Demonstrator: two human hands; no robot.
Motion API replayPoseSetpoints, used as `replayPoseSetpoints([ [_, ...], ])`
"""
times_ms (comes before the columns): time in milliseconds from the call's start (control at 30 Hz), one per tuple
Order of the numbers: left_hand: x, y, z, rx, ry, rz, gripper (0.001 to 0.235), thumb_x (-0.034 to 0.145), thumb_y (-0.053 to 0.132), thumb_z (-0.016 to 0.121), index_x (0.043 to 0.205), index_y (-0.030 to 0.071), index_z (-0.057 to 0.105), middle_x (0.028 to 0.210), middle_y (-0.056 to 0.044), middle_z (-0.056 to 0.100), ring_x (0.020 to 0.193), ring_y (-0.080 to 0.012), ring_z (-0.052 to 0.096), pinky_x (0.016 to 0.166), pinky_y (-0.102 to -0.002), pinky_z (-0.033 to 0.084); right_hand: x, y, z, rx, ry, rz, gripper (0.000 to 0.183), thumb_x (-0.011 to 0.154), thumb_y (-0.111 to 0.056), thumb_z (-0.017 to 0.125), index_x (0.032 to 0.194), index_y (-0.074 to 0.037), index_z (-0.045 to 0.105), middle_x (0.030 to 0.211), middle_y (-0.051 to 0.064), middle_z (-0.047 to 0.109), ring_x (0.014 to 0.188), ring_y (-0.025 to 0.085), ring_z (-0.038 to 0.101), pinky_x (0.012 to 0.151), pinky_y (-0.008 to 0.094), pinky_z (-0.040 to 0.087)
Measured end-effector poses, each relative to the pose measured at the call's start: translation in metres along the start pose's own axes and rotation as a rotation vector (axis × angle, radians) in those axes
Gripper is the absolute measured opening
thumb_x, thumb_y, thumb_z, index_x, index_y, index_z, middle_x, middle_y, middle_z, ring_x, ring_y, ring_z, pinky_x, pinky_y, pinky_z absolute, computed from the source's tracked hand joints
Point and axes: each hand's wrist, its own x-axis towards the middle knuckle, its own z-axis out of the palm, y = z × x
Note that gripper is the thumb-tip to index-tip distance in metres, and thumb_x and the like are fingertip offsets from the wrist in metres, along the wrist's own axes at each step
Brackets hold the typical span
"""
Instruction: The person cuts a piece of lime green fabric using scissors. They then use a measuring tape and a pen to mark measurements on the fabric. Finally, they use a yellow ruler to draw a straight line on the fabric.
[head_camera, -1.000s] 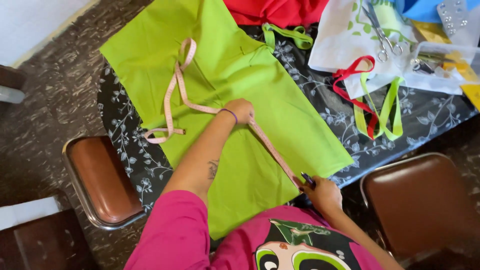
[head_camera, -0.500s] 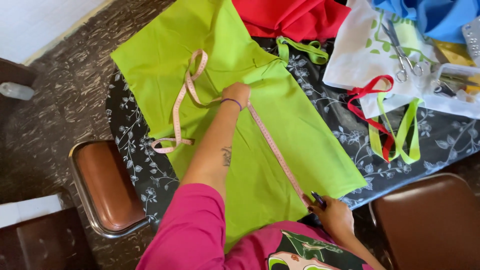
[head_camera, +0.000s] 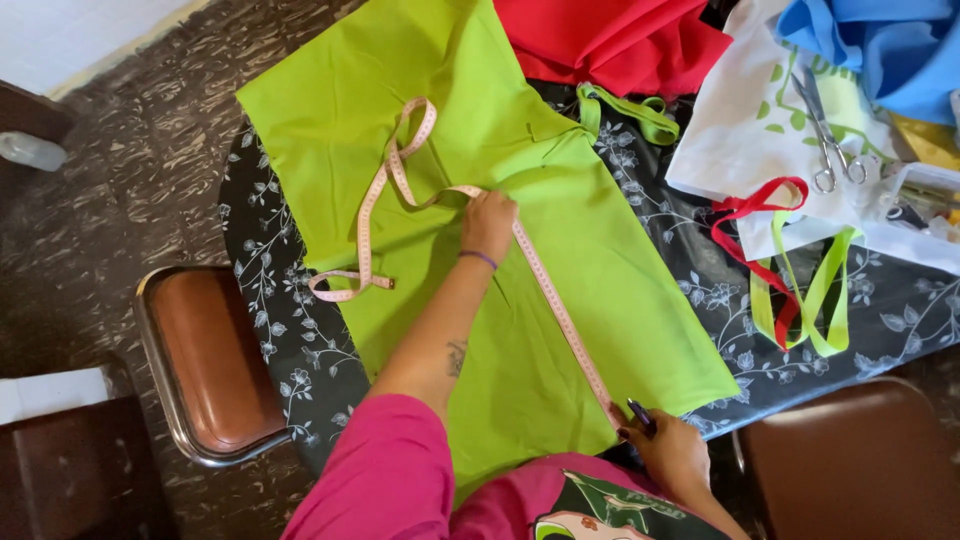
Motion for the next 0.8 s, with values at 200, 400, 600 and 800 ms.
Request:
replayPoseSetpoints([
  [200,-0.019,-0.059,0.038,0.114,0.209,0.528,0.049,0.097,0.029,0.062,0.135,0.000,0.072,0.143,-0.023,0.069,0.138,-0.0422,0.058,0.119,-0.058,0.046,0.008,0.006,0.005,-0.036,-0.012,0.006,0.037,0.089,-0.059,0.073,0.107,-0.027,0.081,0.098,0.009,0.085,0.096,0.034,0.080,0.080,0.046,0.061],
  [400,-0.051,-0.042,0.011,0.548,0.029,0.438,0.092,0.096,0.075,0.052,0.166,0.016,0.041,0.174,-0.002,0.037,0.161,-0.0290,0.029,0.129,-0.064,0.017,-0.003,-0.012,-0.017,-0.054,-0.103,0.064,0.050,0.086,-0.068,0.073,0.124,-0.035,0.078,0.115,0.009,0.084,0.112,0.034,0.079,0.090,0.046,0.060],
  [600,-0.053,-0.040,0.006,0.567,0.002,0.413,0.099,0.094,0.082,0.047,0.168,0.018,0.036,0.175,0.001,0.034,0.162,-0.0282,0.027,0.130,-0.063,0.013,-0.013,-0.046,-0.058,-0.209,-0.266,0.045,0.073,0.086,-0.091,0.050,0.111,-0.034,0.087,0.113,0.012,0.083,0.114,0.036,0.076,0.093,0.044,0.057],
  [800,-0.048,-0.047,0.013,0.541,0.052,0.434,0.097,0.094,0.081,0.047,0.167,0.018,0.039,0.174,0.001,0.038,0.162,-0.0278,0.030,0.132,-0.062,0.011,0.087,-0.049,-0.050,0.761,0.002,-0.419,0.051,0.103,-0.029,0.065,0.057,-0.007,0.069,0.066,0.005,0.074,0.073,0.019,0.067,0.082,0.034,0.048],
])
